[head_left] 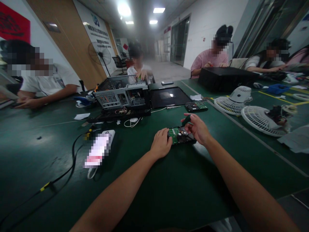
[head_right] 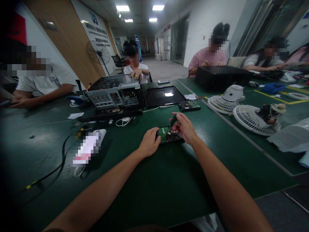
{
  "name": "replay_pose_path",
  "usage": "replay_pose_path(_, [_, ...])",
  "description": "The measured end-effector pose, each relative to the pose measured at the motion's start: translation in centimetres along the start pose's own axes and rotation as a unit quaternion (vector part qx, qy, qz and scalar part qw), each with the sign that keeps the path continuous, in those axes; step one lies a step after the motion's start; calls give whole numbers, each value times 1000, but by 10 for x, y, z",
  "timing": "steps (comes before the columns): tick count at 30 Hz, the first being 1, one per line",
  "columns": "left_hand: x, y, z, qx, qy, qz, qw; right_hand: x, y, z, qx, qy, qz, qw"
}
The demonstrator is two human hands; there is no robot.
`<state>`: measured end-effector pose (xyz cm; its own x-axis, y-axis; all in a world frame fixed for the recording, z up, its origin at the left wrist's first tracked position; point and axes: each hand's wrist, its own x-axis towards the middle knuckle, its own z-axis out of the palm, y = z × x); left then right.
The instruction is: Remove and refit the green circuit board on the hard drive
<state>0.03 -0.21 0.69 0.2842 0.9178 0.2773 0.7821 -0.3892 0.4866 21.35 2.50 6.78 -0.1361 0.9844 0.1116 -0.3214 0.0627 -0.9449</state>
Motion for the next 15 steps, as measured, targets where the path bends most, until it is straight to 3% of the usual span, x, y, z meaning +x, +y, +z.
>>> replay_pose_path(15, [0,1,0,-5,4,4,1000,2,1,-1,31,5,23,999])
